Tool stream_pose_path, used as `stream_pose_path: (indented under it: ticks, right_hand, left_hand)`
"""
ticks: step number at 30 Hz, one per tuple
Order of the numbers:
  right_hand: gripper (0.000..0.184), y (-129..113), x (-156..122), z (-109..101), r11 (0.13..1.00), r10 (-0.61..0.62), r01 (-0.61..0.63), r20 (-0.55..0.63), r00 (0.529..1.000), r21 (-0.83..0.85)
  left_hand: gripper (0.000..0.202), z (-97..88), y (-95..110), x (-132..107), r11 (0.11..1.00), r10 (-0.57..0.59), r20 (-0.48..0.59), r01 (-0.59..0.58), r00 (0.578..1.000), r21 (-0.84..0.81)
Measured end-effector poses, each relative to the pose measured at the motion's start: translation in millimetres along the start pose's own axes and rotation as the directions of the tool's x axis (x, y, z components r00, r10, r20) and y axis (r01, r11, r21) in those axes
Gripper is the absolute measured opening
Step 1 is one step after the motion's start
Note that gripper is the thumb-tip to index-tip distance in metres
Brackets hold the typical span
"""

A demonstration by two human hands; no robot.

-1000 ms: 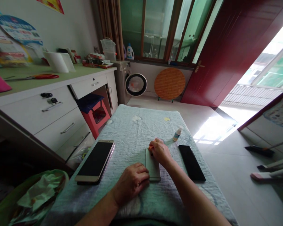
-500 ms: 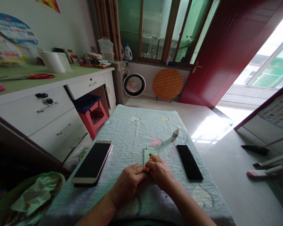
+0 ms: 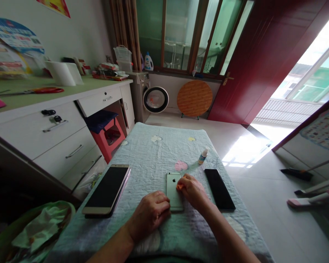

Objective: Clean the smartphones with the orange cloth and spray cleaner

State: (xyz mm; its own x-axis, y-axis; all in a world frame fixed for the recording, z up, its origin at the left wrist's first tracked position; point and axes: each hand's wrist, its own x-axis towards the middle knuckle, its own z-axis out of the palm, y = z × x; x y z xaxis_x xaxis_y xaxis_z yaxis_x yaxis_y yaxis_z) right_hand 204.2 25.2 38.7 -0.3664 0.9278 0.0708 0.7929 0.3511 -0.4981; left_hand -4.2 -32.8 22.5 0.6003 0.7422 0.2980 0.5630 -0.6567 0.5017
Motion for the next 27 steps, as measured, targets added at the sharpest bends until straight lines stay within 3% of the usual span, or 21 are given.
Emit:
stream_pose_path:
  ticks: [6,12,17,19,21,23,27]
  right_hand:
    - [0.015,4,26,1,0.997,0.070,-0.073,-0.086,0.994,-0.039]
    - [0.017,18,23,7,0.984,0.125,-0.147,-0.193,0.973,-0.102]
    - [0.027,29,15,15,0.992,0.108,-0.122,-0.302,0.947,-0.029]
    - [0.038,31,14,18,0.995,0.096,-0.096,-0.348,0.933,0.017]
    - [0.045,32,13,21,0.995,0.097,-0.082,-0.387,0.917,0.055]
    - [0.047,33,13,22,0.994,0.103,-0.078,-0.411,0.906,0.078]
    - [0.045,33,11,22,0.995,0.080,-0.046,-0.402,0.912,0.094]
  left_hand:
    - [0.006,-1.7,1,1,1.000,-0.010,0.012,0.010,1.000,0.002]
    - [0.006,-4.2,3,1,0.999,-0.033,0.005,0.033,0.999,-0.006]
    - [0.008,-5.4,17,11,0.979,-0.199,0.012,0.198,0.980,0.047]
    - [0.030,-0.9,24,19,0.948,-0.299,-0.045,0.303,0.953,0.103]
    - [0.064,7.0,31,27,0.900,-0.397,-0.079,0.405,0.914,0.162]
    - [0.086,15.4,35,34,0.843,-0.496,-0.058,0.497,0.866,0.206]
    - [0.102,23.5,39,45,0.800,-0.580,0.031,0.561,0.814,0.211]
